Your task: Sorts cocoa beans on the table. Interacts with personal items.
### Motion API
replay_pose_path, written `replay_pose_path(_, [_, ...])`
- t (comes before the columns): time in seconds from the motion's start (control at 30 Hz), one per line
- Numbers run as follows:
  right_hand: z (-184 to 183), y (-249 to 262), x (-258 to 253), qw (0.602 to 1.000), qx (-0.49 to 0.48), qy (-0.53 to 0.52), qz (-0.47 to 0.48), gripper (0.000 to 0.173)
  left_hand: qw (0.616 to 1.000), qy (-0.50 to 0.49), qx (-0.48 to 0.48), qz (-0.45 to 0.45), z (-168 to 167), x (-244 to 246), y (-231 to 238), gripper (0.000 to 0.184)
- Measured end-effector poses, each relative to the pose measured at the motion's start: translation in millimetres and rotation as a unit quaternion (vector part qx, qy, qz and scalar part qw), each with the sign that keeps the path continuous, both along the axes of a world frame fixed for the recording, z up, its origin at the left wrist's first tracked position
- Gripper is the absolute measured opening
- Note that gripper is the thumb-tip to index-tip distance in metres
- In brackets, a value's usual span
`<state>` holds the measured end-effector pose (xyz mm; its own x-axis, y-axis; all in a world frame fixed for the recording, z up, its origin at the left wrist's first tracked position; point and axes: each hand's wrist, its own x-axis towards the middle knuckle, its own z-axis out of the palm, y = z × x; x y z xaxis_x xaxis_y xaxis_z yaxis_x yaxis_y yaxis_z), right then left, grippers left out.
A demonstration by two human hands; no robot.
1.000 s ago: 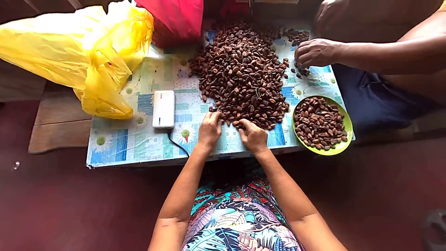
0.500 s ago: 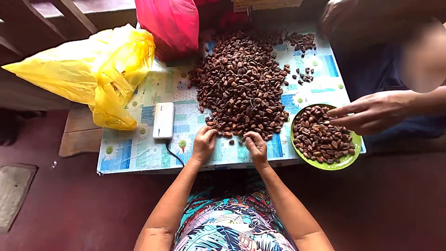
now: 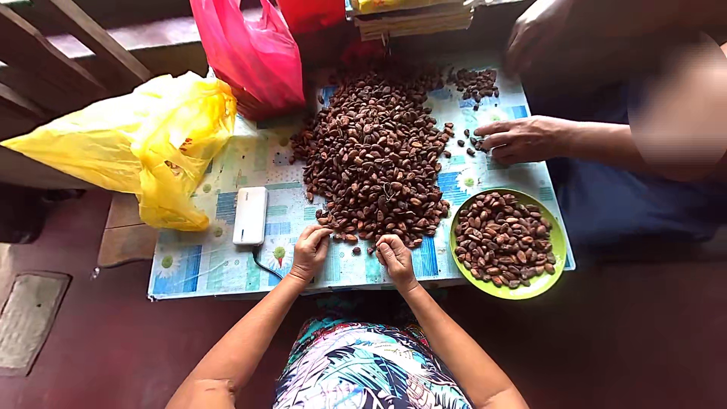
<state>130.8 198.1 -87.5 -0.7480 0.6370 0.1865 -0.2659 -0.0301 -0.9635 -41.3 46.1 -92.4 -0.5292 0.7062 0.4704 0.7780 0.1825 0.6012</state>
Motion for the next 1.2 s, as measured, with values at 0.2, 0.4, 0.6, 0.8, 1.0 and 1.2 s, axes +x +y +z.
replay_pose_path(0.2, [2.8,4.6,4.0,0.998,-0.061,-0.025,0.0,0.021,0.999,-0.024,0.038,0.011,-4.2,0.3,1.3,0.018])
replay_pose_path(0.4, [2.7,9.3,5.4,0.991,-0.13,0.024,0.008,0.03,0.999,-0.028,0.038,-0.017,3.2,3.9,3.5,0.017])
replay_pose_path(0.6, [1.2,7.1,8.1,0.994,-0.103,0.025,-0.007,0.03,0.997,0.042,-0.024,-0.057,-1.4,5.4,4.2,0.017])
replay_pose_path(0.8, [5.1,4.9,7.3,0.993,-0.104,0.001,-0.055,0.029,0.998,0.007,0.013,-0.054,-8.5,7.2,5.7,0.014])
replay_pose_path(1.0, [10.1,2.5,2.4,0.992,-0.066,-0.071,-0.086,0.028,0.998,-0.015,0.026,-0.052,-7.6,8.5,8.3,0.014])
replay_pose_path(1.2, [11.7,4.1,-0.4,0.992,-0.047,-0.091,-0.075,0.026,0.997,-0.026,0.034,-0.061,-7.3,7.1,9.6,0.013])
